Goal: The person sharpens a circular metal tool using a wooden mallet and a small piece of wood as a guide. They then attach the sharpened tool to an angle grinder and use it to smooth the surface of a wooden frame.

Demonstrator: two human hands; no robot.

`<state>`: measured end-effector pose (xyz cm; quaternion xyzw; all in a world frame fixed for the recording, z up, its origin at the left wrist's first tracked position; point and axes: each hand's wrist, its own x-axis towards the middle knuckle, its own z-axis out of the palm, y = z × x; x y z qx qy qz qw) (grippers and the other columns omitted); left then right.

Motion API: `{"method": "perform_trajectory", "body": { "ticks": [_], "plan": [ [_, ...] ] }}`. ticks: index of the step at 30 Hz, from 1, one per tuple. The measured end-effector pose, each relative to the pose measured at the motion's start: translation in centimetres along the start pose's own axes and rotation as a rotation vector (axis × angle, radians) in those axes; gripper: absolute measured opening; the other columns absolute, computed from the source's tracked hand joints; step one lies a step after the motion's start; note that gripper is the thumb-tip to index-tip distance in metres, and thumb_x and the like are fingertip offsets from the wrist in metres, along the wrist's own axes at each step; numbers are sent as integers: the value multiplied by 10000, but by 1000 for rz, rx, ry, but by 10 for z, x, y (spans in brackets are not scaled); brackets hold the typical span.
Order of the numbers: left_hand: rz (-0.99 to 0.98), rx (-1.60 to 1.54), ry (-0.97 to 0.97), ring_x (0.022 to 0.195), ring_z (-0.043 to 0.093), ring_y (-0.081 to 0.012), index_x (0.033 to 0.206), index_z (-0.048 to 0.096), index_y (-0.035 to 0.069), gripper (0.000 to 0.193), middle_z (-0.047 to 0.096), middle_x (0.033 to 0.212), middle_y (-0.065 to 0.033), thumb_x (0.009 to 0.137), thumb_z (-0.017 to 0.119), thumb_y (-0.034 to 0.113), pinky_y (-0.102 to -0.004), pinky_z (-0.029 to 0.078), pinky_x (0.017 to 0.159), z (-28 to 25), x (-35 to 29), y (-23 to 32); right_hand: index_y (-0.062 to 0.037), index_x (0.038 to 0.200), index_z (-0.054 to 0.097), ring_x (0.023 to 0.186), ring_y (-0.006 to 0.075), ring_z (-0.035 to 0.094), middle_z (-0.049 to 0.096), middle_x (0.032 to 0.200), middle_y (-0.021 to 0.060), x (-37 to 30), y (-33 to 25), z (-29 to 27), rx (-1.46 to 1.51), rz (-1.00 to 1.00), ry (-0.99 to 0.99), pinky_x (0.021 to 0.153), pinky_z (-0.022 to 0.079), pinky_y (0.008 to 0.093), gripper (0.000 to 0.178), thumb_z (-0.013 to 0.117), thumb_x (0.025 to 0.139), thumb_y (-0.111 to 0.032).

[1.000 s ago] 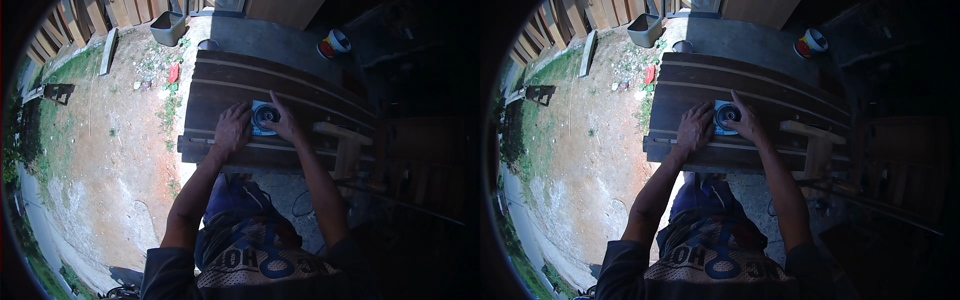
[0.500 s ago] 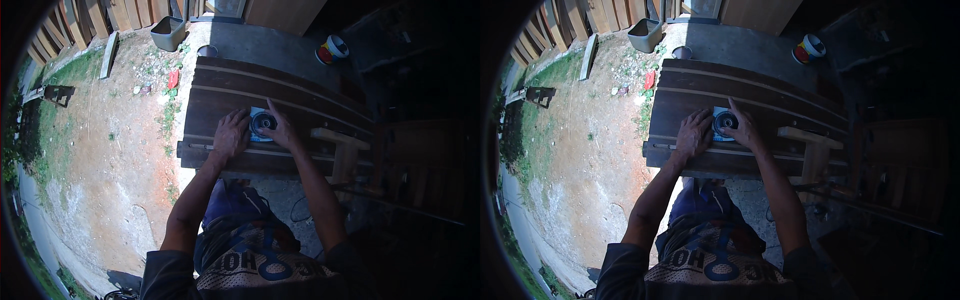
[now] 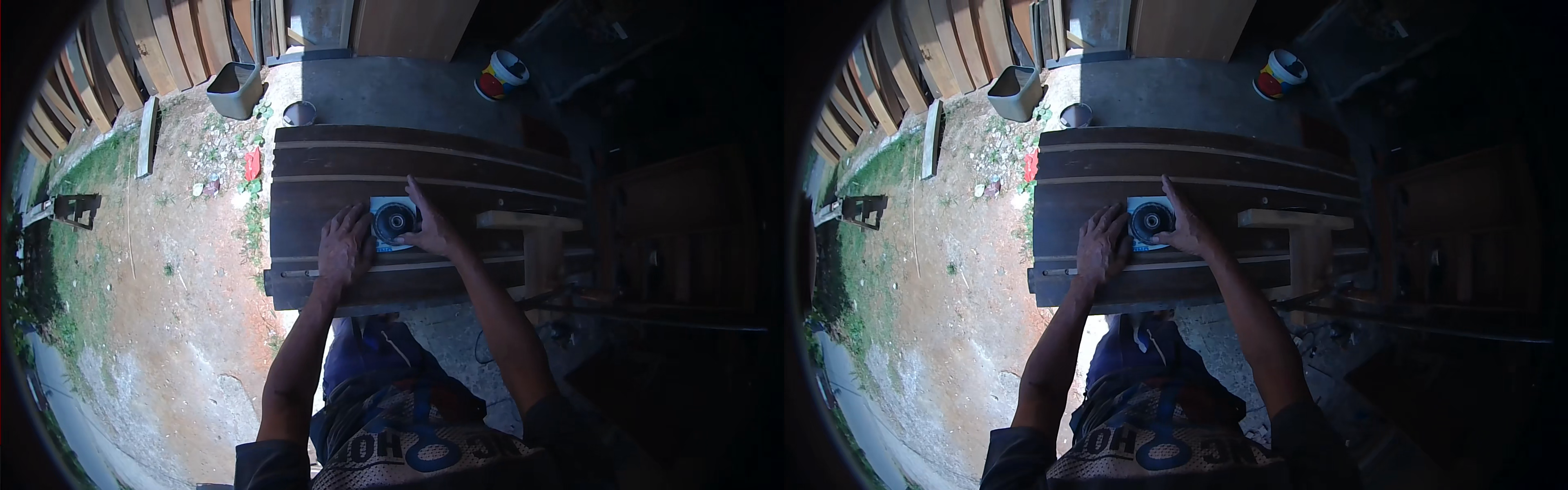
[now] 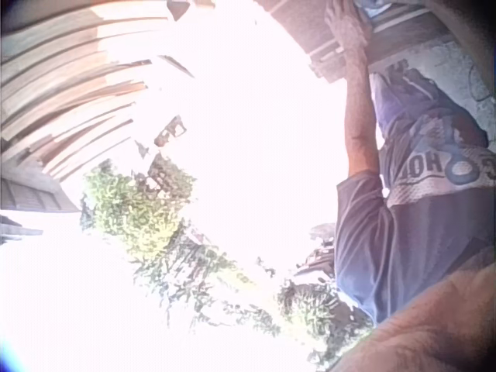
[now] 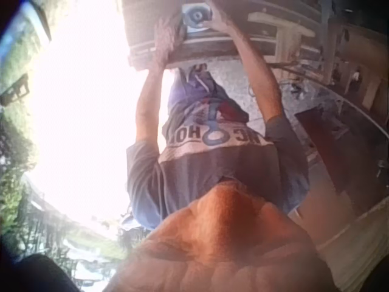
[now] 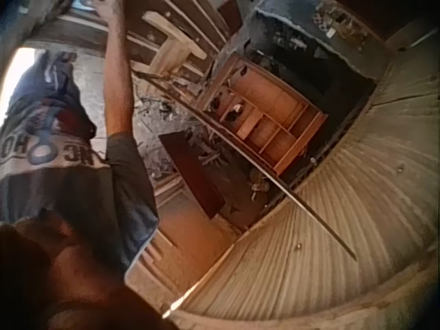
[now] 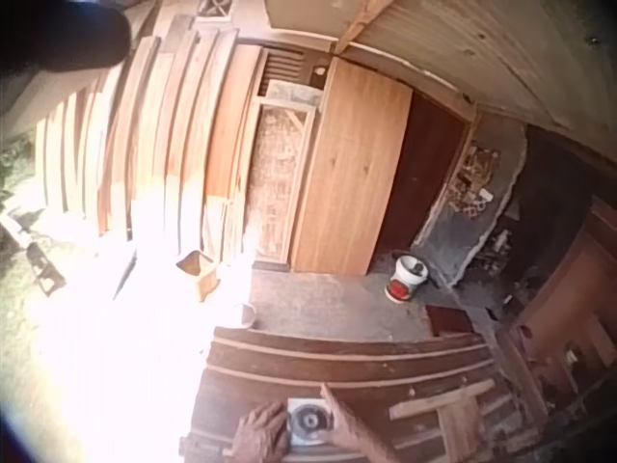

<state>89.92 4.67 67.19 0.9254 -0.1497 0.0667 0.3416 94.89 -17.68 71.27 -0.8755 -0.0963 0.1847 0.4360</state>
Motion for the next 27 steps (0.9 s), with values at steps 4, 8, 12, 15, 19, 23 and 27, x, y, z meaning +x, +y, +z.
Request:
{"method": "perform_trajectory", "body": {
  "ticks": [4,8,12,15,19,23,27],
  "plan": [
    [-4,6,-10,1386,425,-322,1335,602,95,499,501,1479,-109,852,675,196,-474,344,1134,0,1,2,-162,1594,164,1444,336,372,338,1574,226,-10,3,-4,196,23,14,1070,487,450,1113,819,717,39],
    [-5,14,-9,1385,430,-322,1327,606,89,492,513,1466,-118,851,672,198,-473,342,1135,1,2,2,-134,1553,226,1453,333,364,406,1518,201,-6,20,-2,213,16,-16,1071,484,459,985,784,759,38],
    [-1,20,-1,1381,437,-323,1325,608,85,494,523,1454,-135,849,674,197,-474,341,1135,0,2,1,-139,1536,265,1417,313,416,445,1484,177,-5,9,-4,146,39,-48,1065,494,451,910,744,791,67],
    [10,16,-4,1378,441,-328,1326,609,84,493,525,1451,-144,849,674,195,-474,341,1134,-1,3,4,-149,1540,281,1396,303,443,454,1480,169,-8,4,-5,143,36,-35,1059,505,427,883,713,810,96],
    [3,32,-19,1386,430,-330,1339,600,86,502,517,1459,-143,855,670,203,-473,334,1139,-1,2,3,-158,1554,277,1383,294,463,456,1486,173,-8,6,0,109,-22,-16,1063,505,389,866,680,837,112],
    [-7,26,-21,1388,429,-335,1341,601,84,506,515,1466,-141,854,671,199,-477,331,1140,0,3,4,-167,1566,263,1378,301,473,459,1492,182,-10,6,3,46,-44,3,1099,475,393,869,664,847,112],
    [-9,28,-25,1390,427,-338,1344,600,85,506,514,1469,-136,856,672,199,-476,331,1140,-1,2,2,-171,1576,252,1404,309,448,447,1510,185,-13,-5,3,-47,-77,14,1135,439,399,867,660,857,91]
  ]
}}
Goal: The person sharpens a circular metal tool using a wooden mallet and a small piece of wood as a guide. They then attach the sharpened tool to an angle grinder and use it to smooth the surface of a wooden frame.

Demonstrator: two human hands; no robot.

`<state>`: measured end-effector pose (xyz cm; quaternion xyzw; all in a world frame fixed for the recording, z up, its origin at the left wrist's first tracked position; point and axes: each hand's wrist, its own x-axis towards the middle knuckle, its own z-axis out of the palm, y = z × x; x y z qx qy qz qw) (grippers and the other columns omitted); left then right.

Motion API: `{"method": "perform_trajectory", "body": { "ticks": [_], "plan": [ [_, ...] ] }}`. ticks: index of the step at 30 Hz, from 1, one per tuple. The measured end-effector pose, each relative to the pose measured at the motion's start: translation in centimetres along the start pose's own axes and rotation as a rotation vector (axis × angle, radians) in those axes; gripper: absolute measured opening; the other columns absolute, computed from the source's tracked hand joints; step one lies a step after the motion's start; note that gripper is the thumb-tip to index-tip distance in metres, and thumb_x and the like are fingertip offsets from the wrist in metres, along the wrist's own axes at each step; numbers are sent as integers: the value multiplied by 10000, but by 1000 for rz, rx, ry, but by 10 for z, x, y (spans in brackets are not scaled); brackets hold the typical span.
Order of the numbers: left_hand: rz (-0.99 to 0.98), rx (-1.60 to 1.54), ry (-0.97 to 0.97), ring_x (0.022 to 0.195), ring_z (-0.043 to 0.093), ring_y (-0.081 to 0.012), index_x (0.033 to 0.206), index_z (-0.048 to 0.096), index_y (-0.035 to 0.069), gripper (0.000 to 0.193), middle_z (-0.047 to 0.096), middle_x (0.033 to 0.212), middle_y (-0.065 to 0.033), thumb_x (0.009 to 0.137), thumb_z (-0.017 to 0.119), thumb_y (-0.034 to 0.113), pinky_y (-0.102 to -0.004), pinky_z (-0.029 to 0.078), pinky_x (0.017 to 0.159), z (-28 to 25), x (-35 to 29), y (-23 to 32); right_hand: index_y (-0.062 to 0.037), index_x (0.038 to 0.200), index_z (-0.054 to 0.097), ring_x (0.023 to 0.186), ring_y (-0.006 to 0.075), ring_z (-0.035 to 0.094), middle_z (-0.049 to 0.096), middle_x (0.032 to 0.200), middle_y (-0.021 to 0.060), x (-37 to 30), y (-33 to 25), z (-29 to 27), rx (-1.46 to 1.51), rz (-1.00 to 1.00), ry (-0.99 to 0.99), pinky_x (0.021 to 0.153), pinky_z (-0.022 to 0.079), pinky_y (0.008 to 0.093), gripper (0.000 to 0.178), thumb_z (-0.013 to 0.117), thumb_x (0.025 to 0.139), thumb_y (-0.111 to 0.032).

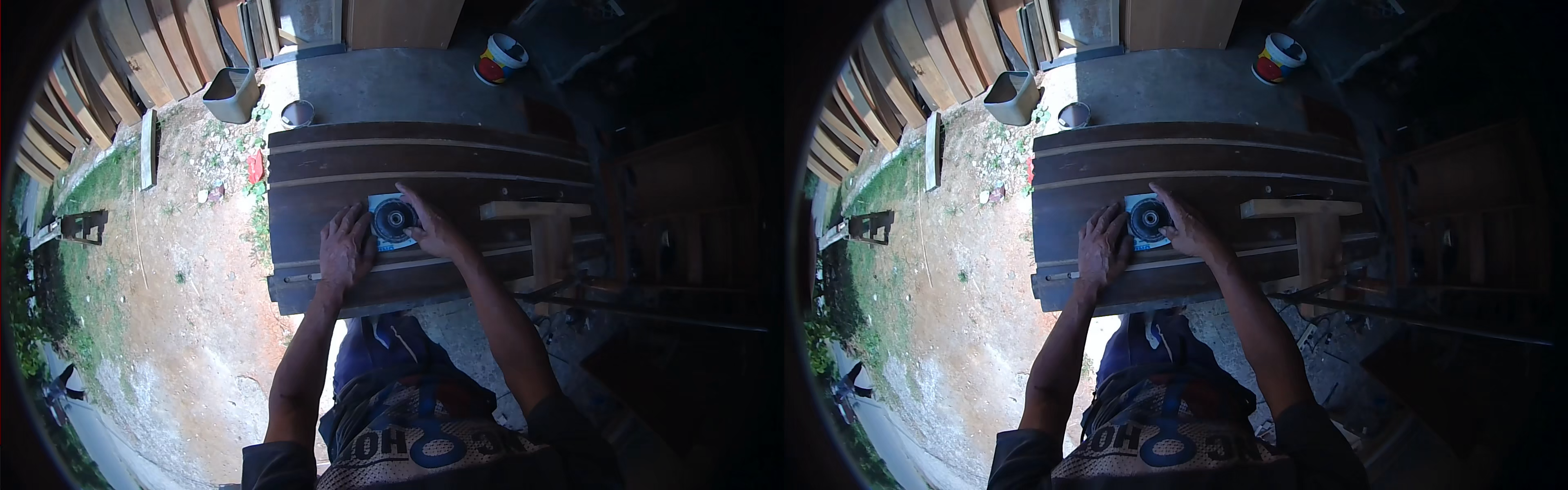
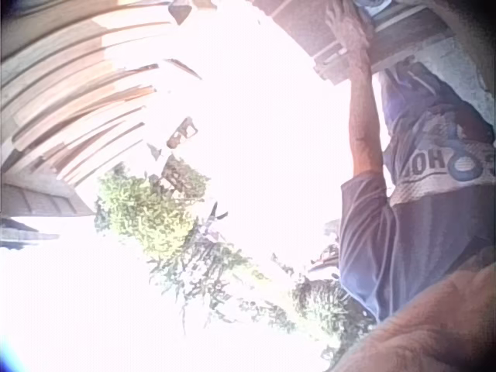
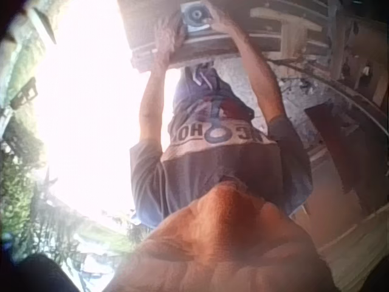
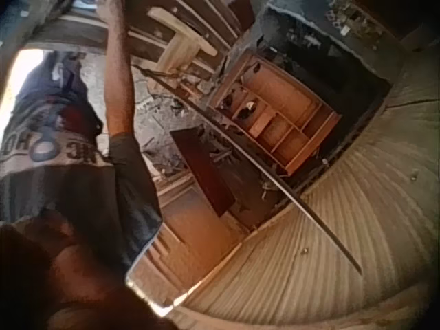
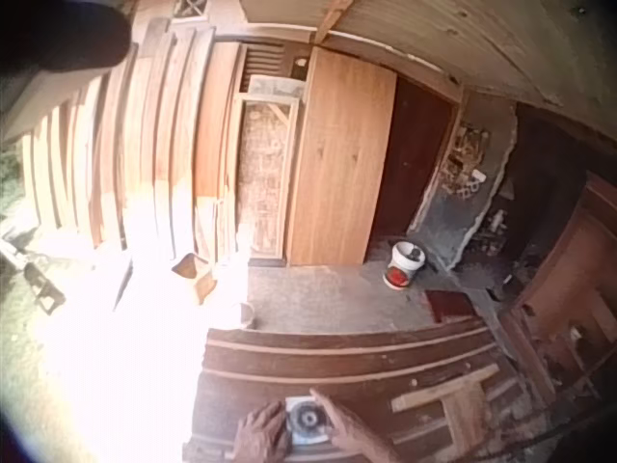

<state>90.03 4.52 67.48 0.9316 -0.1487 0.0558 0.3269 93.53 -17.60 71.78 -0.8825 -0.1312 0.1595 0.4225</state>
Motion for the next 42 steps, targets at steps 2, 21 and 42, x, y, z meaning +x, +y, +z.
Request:
{"method": "perform_trajectory", "body": {
  "ticks": [2,21,42],
  "plan": [
    [1,8,3,1388,428,-338,1345,600,86,508,513,1470,-136,857,673,204,-474,332,1139,1,0,0,-170,1581,238,1413,331,431,434,1521,185,-2,-1,0,-62,-14,1,1154,416,416,867,663,863,65],
    [-99,-277,137,1288,500,-395,1391,456,17,428,533,1382,-226,968,491,75,-469,386,1100,0,1,-9,-129,1503,429,1432,380,386,373,1567,186,49,-25,17,-523,-112,146,1175,333,480,539,545,1000,-283],
    [-176,-460,283,1236,536,-385,1371,469,-14,356,541,1335,-244,1036,441,103,-438,425,1060,8,-3,-7,-142,1407,528,1363,312,452,498,1436,133,87,-16,40,-552,-198,240,1193,242,533,474,529,1004,-392]
  ]
}}
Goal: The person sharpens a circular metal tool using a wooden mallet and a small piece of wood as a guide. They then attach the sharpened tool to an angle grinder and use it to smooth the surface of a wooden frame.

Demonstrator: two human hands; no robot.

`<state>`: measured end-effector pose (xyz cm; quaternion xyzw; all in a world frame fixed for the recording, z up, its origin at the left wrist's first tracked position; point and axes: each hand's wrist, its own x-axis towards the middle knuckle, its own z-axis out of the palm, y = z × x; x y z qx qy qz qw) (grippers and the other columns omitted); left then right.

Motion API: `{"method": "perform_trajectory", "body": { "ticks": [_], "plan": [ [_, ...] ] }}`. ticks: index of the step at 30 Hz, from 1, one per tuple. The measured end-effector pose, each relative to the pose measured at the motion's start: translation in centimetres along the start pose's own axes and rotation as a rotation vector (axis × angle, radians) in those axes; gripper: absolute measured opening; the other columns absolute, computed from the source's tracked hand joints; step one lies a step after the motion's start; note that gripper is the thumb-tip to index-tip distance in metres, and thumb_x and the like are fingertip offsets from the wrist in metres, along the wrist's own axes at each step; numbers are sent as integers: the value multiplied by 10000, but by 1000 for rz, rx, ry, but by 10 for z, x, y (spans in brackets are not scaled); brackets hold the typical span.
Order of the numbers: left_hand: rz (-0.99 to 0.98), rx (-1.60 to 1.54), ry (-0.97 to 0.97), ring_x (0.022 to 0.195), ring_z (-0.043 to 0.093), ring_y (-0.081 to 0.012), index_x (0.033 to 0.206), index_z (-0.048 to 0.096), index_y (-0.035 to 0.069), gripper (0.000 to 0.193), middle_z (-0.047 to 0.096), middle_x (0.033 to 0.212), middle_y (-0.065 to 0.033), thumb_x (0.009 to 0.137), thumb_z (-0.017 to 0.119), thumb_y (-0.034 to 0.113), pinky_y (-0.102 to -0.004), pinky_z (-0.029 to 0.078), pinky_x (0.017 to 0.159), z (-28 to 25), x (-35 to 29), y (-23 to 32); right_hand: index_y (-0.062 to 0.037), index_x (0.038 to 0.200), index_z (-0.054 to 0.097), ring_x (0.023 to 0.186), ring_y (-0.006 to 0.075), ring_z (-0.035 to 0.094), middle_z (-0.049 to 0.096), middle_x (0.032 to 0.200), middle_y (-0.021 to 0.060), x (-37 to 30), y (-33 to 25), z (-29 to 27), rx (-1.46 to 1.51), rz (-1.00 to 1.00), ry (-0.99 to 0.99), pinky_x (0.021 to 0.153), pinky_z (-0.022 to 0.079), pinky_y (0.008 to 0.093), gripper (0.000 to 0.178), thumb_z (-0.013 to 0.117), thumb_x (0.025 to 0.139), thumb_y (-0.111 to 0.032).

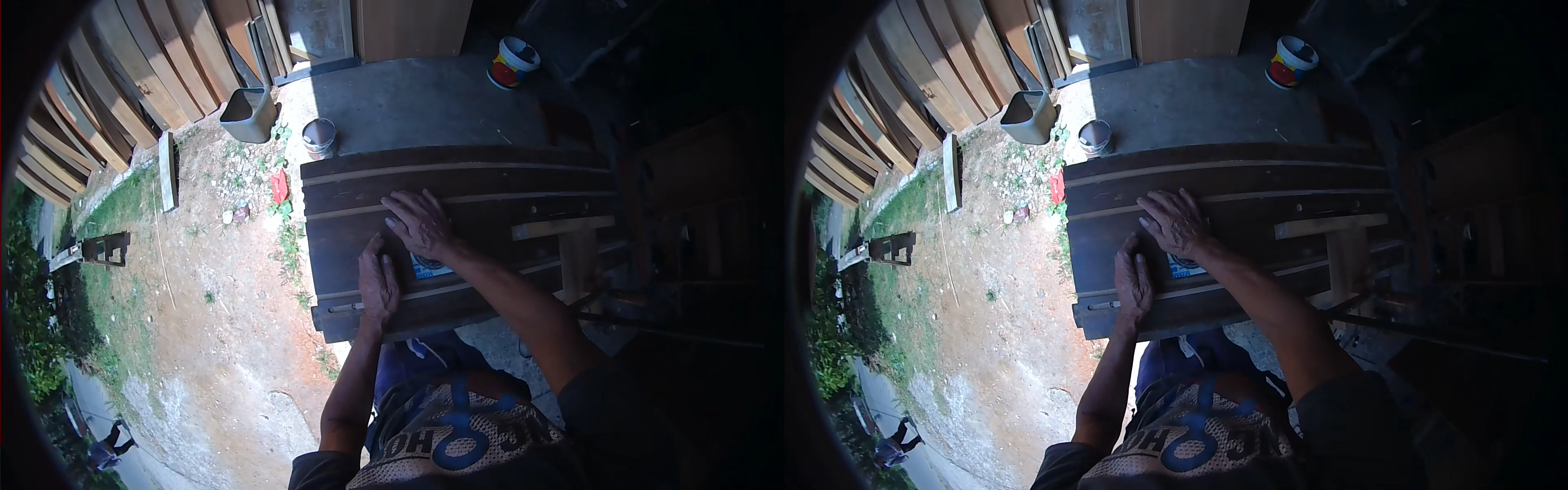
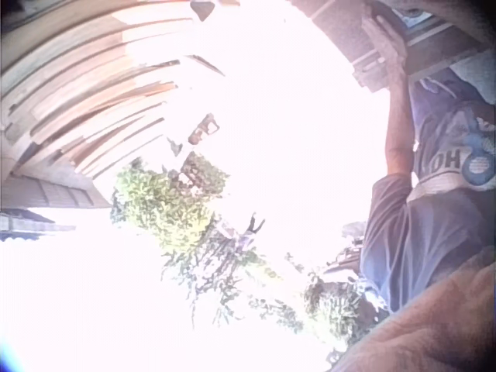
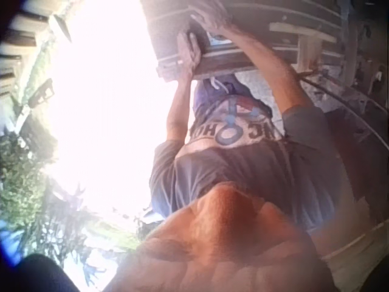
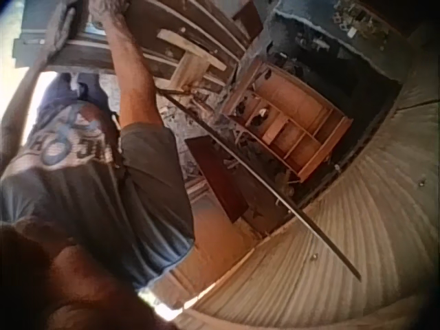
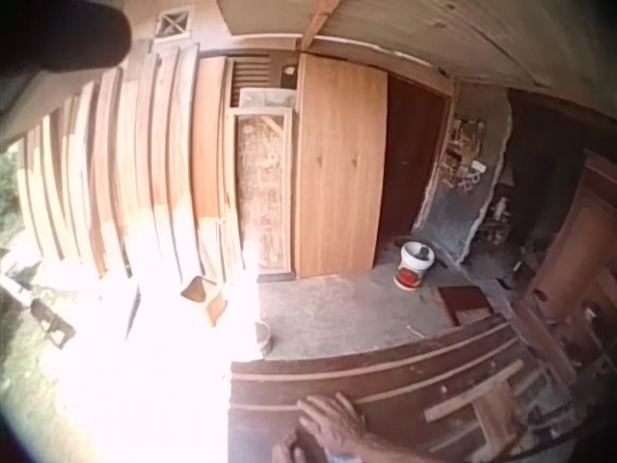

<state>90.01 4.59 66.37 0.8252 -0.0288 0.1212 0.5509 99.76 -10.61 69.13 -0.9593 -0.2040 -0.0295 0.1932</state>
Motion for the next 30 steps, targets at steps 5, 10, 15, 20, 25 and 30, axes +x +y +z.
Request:
{"method": "perform_trajectory", "body": {
  "ticks": [5,10,15,20,25,30],
  "plan": [
    [48,52,12,1210,550,-383,1348,491,-7,337,563,1307,-229,1030,448,98,-437,436,1046,-9,2,-5,-80,1252,610,1150,346,584,581,1235,144,-42,-13,-32,194,181,143,1044,416,495,388,676,913,-258],
    [63,12,-49,1142,587,-349,1283,546,-10,295,613,1219,-213,1031,484,131,-416,462,999,-7,6,8,-27,1185,610,1084,368,606,582,1173,153,-85,-11,-19,242,228,18,910,516,431,372,744,847,-103],
    [-520,-509,-348,946,665,-169,1145,668,28,213,715,1019,-92,1012,587,174,-316,523,853,-21,12,25,-44,1163,588,1014,352,634,568,1139,152,-108,-51,-43,253,16,251,819,541,423,340,731,860,-103],
    [-447,-767,-545,830,665,-112,1091,719,28,156,744,981,-82,976,643,101,-271,517,770,-24,-31,68,-73,1246,595,1030,306,627,597,1125,121,-189,-84,-97,270,123,397,834,527,426,515,814,797,-199],
    [-376,-762,-760,740,568,-81,947,676,32,55,685,856,-38,951,670,86,-264,442,673,-16,-103,85,-29,1234,629,935,225,676,644,1047,126,-274,-73,-111,1059,669,44,805,539,350,439,767,888,-261],
    [-326,-710,-921,757,562,-81,950,665,15,44,675,844,-21,952,655,58,-263,447,693,20,-155,129,-5,980,723,855,151,675,658,893,67,-361,-65,-120,1002,586,278,745,529,297,227,780,879,-201]
  ]
}}
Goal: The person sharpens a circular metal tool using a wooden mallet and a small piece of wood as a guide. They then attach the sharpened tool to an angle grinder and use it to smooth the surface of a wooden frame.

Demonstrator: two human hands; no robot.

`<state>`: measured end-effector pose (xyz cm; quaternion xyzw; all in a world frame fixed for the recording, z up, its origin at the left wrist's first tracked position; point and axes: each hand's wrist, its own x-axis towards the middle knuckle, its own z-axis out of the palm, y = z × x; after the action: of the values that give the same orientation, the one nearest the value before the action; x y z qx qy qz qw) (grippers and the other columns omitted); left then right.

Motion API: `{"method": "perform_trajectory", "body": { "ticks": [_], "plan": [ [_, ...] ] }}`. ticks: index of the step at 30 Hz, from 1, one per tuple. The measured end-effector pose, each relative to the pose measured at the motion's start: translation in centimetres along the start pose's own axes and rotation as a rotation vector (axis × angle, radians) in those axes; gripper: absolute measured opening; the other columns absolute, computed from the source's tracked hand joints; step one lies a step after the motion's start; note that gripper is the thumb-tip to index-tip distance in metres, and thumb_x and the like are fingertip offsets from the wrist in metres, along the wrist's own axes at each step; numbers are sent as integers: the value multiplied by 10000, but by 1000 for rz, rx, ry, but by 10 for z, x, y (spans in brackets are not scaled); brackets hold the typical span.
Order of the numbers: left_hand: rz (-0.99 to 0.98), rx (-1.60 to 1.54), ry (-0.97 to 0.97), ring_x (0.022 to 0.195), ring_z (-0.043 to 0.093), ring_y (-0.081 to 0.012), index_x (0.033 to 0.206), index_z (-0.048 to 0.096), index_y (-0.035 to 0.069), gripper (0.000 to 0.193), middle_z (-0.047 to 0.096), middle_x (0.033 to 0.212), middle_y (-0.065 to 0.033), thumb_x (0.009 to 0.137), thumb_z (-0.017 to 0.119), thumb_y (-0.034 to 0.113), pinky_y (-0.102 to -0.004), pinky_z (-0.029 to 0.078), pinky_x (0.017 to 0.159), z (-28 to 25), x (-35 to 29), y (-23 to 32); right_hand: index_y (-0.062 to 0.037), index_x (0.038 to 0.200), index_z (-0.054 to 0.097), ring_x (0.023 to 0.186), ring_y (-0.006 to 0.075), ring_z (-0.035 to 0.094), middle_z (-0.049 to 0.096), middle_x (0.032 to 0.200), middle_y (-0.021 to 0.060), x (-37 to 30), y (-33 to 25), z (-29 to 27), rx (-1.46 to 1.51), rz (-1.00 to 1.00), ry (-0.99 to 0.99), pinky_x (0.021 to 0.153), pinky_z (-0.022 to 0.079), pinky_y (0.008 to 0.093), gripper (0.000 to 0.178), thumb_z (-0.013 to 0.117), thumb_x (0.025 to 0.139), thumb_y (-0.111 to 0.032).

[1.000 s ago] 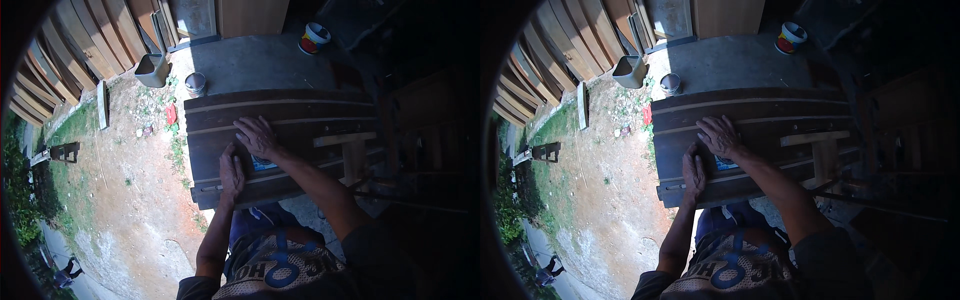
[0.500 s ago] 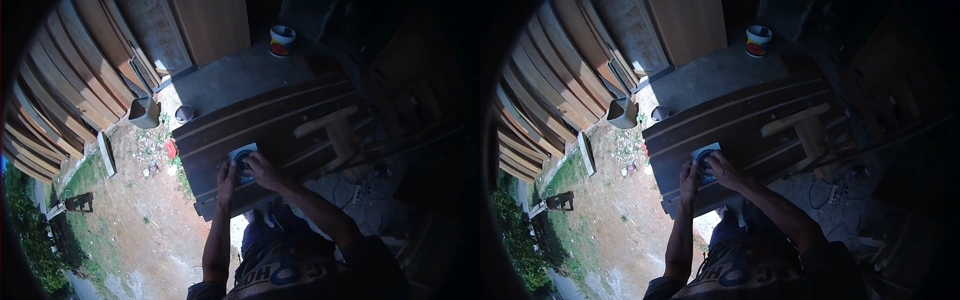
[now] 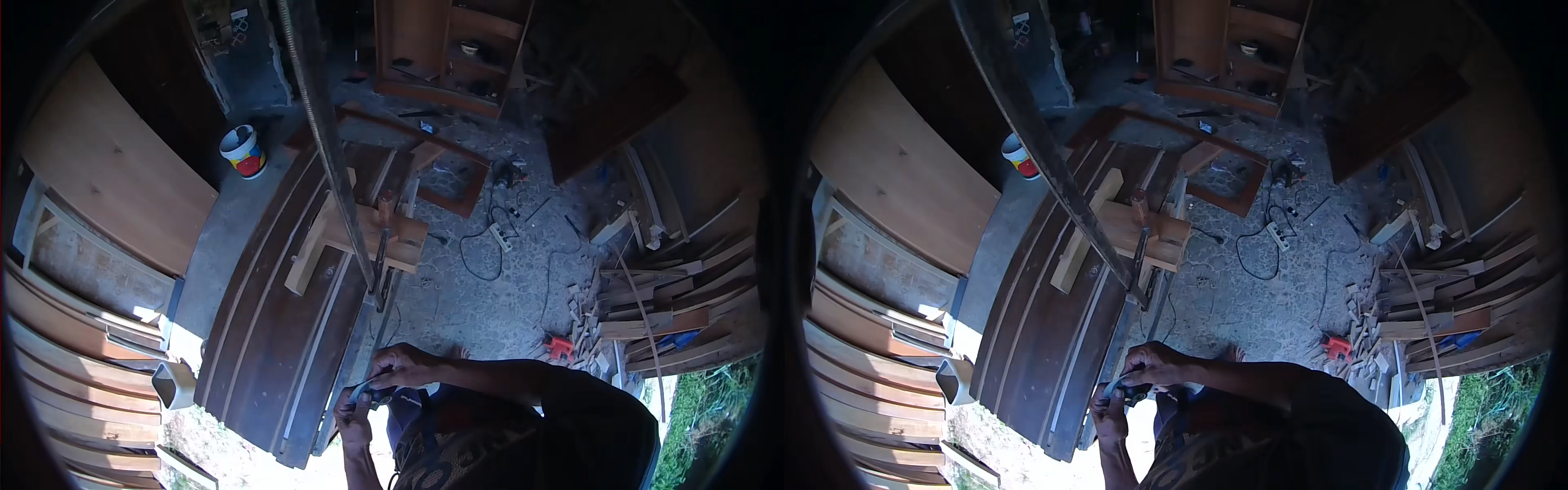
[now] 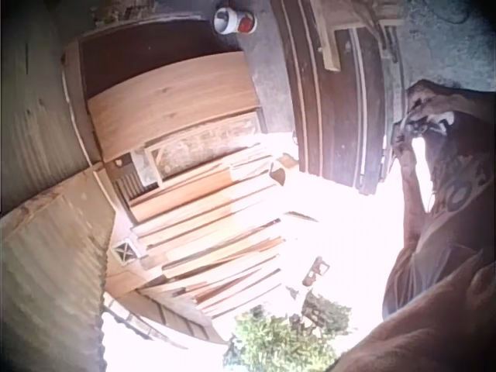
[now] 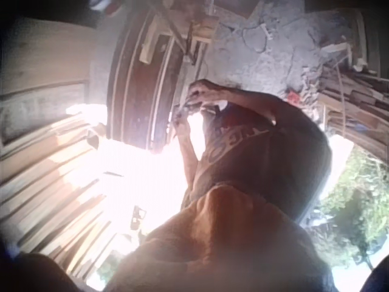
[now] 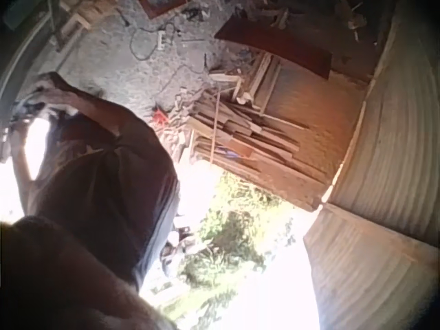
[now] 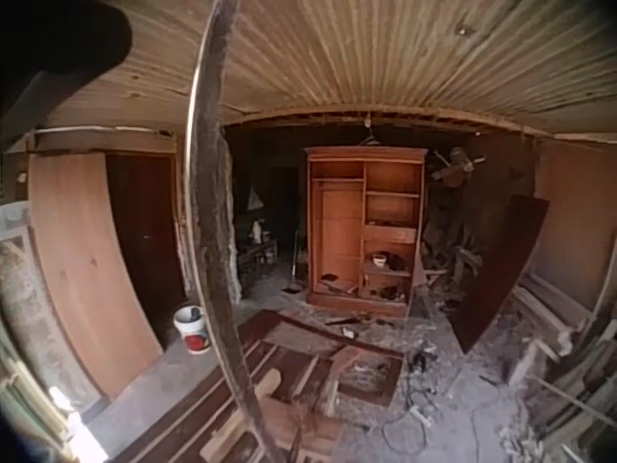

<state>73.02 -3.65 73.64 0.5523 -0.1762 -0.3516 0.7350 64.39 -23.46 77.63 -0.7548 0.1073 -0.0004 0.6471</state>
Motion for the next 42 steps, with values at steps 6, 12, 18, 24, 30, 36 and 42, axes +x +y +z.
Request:
{"method": "perform_trajectory", "body": {
  "ticks": [6,12,18,24,30,36,42],
  "plan": [
    [-12,19,-166,757,569,-81,969,663,2,48,683,852,-34,950,639,38,-249,454,697,91,16,-11,-21,1028,707,869,214,675,656,931,115,-74,11,-66,-54,-89,183,771,526,333,253,745,899,-236],
    [-62,20,-335,843,602,-87,1064,676,-8,122,708,939,-49,965,628,43,-252,474,783,223,35,-46,-7,1060,683,928,202,683,677,991,126,-178,38,-171,-128,-57,312,786,536,324,272,724,922,-237],
    [-191,86,-509,861,680,-146,1067,708,-18,143,737,953,-97,943,650,22,-312,545,821,338,69,-89,-22,1067,681,912,185,692,686,942,91,-269,70,-249,155,67,559,791,548,325,255,722,927,-231],
    [-373,-27,-545,922,664,-129,1096,695,-14,197,734,980,-65,918,644,-82,-279,522,844,459,103,-100,-17,1088,681,801,125,646,675,864,61,-321,107,-322,129,-78,764,713,505,300,235,733,928,-182],
    [-420,95,-792,806,598,-79,914,665,24,26,690,880,-24,940,672,23,-251,474,748,523,175,-169,-13,1024,695,780,77,589,660,814,27,-357,144,-408,463,116,854,685,467,271,197,708,964,-201],
    [-387,369,-1042,742,502,-29,880,653,18,97,613,791,31,933,709,77,-212,399,651,659,238,-195,-14,1002,704,821,95,655,714,866,52,-396,155,-530,192,157,938,691,537,291,124,702,949,-127],
    [-478,295,-1048,778,606,-62,986,696,11,137,683,845,0,926,742,125,-238,483,697,770,288,-214,-7,1054,663,886,66,643,712,963,76,-413,176,-596,768,26,1201,769,552,255,126,693,947,-66]
  ]
}}
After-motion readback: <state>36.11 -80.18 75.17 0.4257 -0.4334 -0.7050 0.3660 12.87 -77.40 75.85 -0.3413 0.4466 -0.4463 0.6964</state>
